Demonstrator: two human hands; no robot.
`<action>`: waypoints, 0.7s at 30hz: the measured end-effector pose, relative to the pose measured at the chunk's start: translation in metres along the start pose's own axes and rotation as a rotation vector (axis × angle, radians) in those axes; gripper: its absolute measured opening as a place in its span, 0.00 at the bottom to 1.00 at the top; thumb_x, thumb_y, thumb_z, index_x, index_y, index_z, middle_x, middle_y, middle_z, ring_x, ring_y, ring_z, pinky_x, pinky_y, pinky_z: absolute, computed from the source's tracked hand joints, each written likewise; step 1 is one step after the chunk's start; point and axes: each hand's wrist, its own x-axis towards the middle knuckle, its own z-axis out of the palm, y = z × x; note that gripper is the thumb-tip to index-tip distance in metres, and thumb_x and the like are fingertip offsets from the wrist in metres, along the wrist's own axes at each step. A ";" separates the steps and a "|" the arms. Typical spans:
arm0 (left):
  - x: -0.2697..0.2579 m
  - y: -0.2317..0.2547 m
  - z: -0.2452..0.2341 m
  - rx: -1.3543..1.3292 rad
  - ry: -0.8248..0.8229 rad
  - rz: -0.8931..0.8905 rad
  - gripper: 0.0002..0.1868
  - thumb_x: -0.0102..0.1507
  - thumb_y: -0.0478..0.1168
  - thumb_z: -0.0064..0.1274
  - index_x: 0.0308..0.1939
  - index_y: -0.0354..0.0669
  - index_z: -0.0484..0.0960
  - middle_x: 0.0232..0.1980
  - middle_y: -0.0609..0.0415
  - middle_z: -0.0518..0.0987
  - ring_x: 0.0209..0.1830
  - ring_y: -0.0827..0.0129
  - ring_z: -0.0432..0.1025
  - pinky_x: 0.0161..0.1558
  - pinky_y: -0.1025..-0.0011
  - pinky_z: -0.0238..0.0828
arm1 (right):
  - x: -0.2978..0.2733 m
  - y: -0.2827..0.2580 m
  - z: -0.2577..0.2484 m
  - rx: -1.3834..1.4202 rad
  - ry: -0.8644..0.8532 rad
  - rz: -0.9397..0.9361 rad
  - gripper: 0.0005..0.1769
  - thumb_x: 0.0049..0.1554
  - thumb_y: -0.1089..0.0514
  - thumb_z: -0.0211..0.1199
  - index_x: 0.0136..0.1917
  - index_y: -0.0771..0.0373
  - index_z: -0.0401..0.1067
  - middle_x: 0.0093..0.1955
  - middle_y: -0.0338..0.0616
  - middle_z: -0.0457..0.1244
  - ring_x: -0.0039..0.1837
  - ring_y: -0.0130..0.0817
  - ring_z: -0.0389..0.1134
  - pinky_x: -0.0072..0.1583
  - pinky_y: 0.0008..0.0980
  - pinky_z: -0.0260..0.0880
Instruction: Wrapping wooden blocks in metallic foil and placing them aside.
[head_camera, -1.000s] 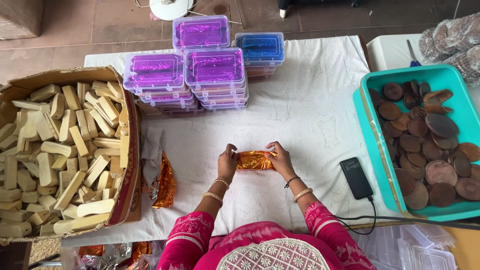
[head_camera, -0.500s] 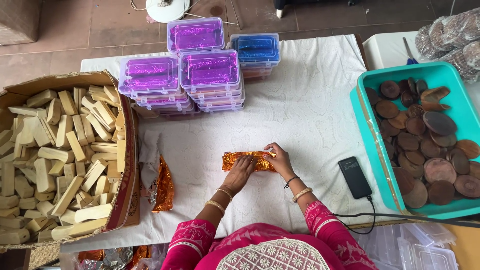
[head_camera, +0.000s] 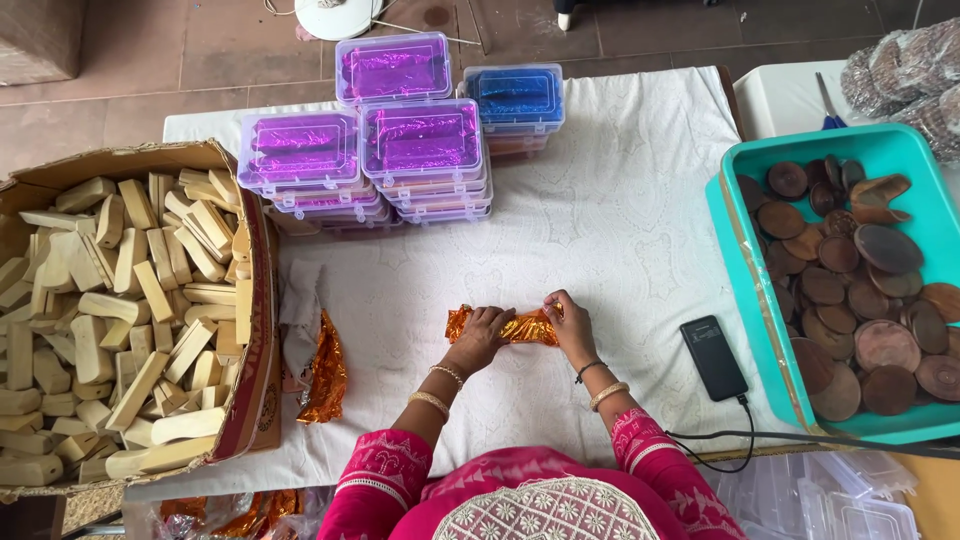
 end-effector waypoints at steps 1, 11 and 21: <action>0.000 -0.001 0.001 -0.017 -0.023 -0.008 0.31 0.63 0.41 0.57 0.70 0.45 0.68 0.63 0.49 0.72 0.63 0.57 0.65 0.66 0.60 0.62 | -0.002 -0.002 -0.001 -0.017 -0.016 0.002 0.06 0.62 0.56 0.62 0.50 0.59 0.70 0.46 0.38 0.71 0.49 0.32 0.73 0.49 0.33 0.72; 0.003 -0.006 0.004 0.030 -0.092 -0.041 0.32 0.64 0.43 0.56 0.71 0.46 0.64 0.64 0.48 0.70 0.64 0.56 0.64 0.70 0.55 0.56 | -0.011 -0.025 -0.022 -0.444 0.156 -0.268 0.06 0.63 0.58 0.60 0.55 0.58 0.71 0.51 0.43 0.66 0.56 0.39 0.65 0.59 0.38 0.69; 0.001 -0.010 0.001 -0.057 -0.086 -0.059 0.31 0.63 0.45 0.58 0.68 0.44 0.66 0.62 0.47 0.70 0.63 0.54 0.63 0.68 0.55 0.57 | -0.030 -0.022 0.001 -0.319 -0.385 -0.346 0.40 0.54 0.55 0.66 0.76 0.52 0.53 0.72 0.42 0.53 0.74 0.42 0.54 0.75 0.43 0.57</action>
